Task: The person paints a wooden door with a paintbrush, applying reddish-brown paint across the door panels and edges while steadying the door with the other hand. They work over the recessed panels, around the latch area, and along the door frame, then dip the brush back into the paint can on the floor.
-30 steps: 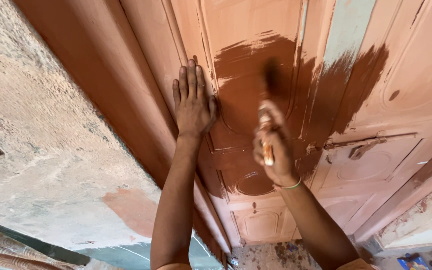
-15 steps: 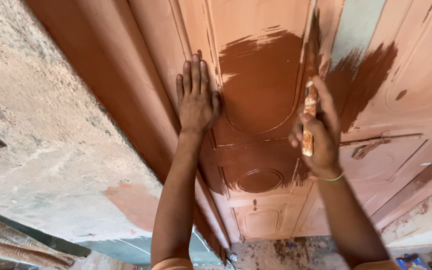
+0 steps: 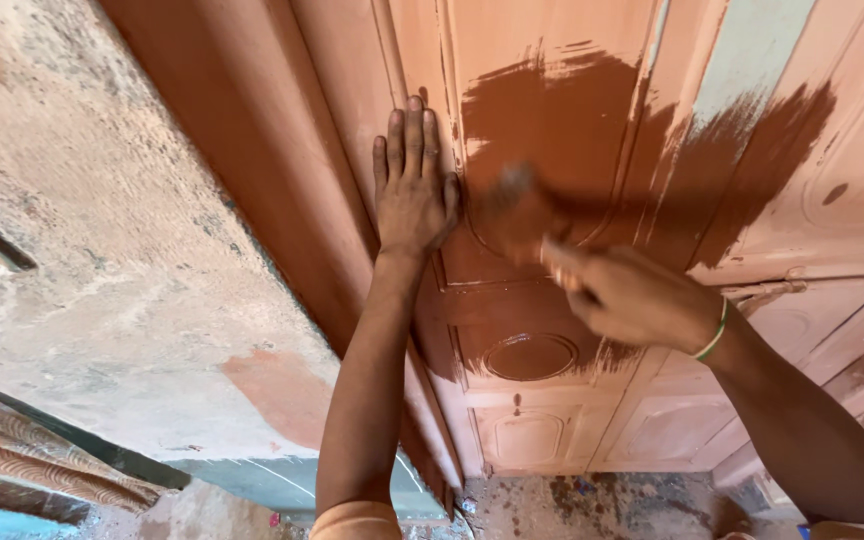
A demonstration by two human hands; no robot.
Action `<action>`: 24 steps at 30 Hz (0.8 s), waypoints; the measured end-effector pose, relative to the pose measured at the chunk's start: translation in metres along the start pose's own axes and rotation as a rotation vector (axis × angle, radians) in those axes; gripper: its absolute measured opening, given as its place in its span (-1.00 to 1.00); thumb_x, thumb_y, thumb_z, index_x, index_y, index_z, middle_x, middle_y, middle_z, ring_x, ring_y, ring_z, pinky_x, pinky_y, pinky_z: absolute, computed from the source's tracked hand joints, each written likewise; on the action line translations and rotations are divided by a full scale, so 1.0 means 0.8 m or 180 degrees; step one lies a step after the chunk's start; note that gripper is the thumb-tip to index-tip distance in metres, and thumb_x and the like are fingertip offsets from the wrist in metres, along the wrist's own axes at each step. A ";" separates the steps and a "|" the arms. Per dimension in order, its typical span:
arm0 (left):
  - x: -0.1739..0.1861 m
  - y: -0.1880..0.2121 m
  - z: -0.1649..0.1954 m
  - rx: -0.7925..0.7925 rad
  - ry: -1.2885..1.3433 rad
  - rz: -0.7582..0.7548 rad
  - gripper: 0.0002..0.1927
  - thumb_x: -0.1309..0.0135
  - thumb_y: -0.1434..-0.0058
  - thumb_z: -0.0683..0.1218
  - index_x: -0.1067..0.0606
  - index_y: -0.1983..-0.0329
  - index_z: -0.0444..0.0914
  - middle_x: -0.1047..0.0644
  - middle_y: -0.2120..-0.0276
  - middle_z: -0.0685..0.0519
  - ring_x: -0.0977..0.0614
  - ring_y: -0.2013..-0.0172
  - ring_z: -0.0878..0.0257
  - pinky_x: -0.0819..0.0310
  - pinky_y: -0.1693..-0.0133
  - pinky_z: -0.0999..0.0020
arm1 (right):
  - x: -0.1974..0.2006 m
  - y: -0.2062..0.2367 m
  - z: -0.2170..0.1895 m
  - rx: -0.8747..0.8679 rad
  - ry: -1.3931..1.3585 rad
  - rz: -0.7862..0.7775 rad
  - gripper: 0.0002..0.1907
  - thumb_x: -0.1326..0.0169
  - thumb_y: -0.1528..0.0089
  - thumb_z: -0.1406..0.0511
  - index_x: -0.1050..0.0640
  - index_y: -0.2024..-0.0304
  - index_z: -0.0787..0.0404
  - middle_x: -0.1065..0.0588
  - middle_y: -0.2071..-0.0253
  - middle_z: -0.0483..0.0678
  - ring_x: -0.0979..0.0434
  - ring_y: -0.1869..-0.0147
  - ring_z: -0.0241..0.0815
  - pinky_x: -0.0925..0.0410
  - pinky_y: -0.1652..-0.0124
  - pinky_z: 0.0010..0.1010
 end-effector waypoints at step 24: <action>-0.002 0.000 0.000 0.0051 0.0023 -0.0081 -0.10 0.06 -0.31 0.06 0.18 -0.60 -0.23 0.21 -0.58 -0.02 0.18 -0.56 0.03 0.34 -0.52 0.03 | 0.034 0.017 -0.019 0.0860 0.1122 0.2130 -0.19 0.13 -0.14 0.62 -0.26 -0.47 0.17 -0.11 -0.54 0.07 -0.34 0.72 -0.35 -0.32 0.67 -0.54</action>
Point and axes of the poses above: each hand's wrist, its own y-axis away from the middle knuckle, its own x-axis out of the back of the hand, z = x × y, the point moved 1 cm from there along -y, towards the middle knuckle
